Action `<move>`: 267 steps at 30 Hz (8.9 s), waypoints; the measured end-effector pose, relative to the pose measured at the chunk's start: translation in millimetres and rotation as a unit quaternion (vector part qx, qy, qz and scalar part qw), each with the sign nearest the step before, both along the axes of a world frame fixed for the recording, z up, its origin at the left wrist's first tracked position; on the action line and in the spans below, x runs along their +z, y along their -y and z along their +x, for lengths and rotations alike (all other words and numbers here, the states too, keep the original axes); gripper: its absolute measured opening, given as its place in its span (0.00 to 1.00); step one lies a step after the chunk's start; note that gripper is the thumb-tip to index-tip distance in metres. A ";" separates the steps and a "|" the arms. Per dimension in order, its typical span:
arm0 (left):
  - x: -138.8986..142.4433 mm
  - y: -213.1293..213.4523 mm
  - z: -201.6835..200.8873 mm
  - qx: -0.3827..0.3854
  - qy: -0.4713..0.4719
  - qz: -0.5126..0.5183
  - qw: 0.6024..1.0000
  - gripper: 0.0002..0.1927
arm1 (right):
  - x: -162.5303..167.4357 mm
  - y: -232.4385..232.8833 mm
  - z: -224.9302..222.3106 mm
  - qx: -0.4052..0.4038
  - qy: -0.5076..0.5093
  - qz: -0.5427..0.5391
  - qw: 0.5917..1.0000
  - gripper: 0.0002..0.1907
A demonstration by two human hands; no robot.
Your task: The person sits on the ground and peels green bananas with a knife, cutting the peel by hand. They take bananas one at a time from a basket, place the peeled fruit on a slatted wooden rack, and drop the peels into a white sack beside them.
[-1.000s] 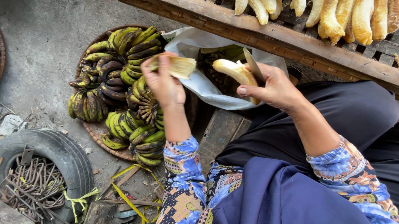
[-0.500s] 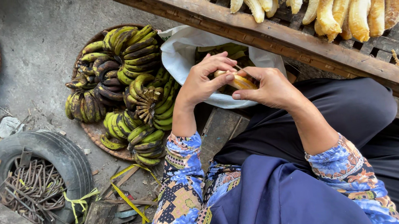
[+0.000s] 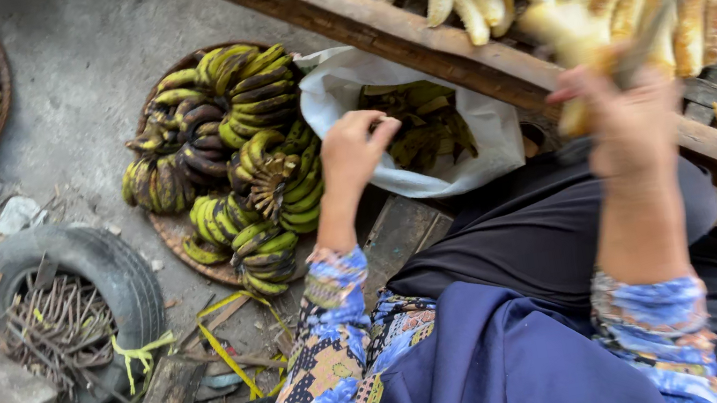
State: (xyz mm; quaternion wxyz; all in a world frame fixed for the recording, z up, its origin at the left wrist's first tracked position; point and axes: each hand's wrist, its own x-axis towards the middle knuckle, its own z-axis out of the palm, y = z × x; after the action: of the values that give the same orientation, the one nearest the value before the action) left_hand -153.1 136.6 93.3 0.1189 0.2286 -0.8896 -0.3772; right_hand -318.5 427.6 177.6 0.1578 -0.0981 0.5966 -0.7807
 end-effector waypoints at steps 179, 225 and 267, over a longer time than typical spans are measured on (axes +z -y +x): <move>-81.3 -35.1 2.7 0.236 -0.251 0.757 0.555 0.18 | -56.8 123.9 73.9 0.106 -0.215 0.218 0.946 0.06; -73.7 82.0 86.1 0.465 -0.446 0.247 0.723 0.11 | -44.5 -25.7 4.9 -0.263 -0.063 -0.175 0.947 0.14; -97.9 97.7 114.6 0.588 -0.424 0.226 0.651 0.33 | -42.6 5.1 28.4 -0.185 -0.054 -0.138 0.972 0.10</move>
State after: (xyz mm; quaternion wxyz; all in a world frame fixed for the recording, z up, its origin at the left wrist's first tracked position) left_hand -38.5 38.8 -4.6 0.6245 0.5387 -0.3093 -0.4734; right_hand -290.1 422.5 135.0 -0.0365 -0.0491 0.4989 -0.8645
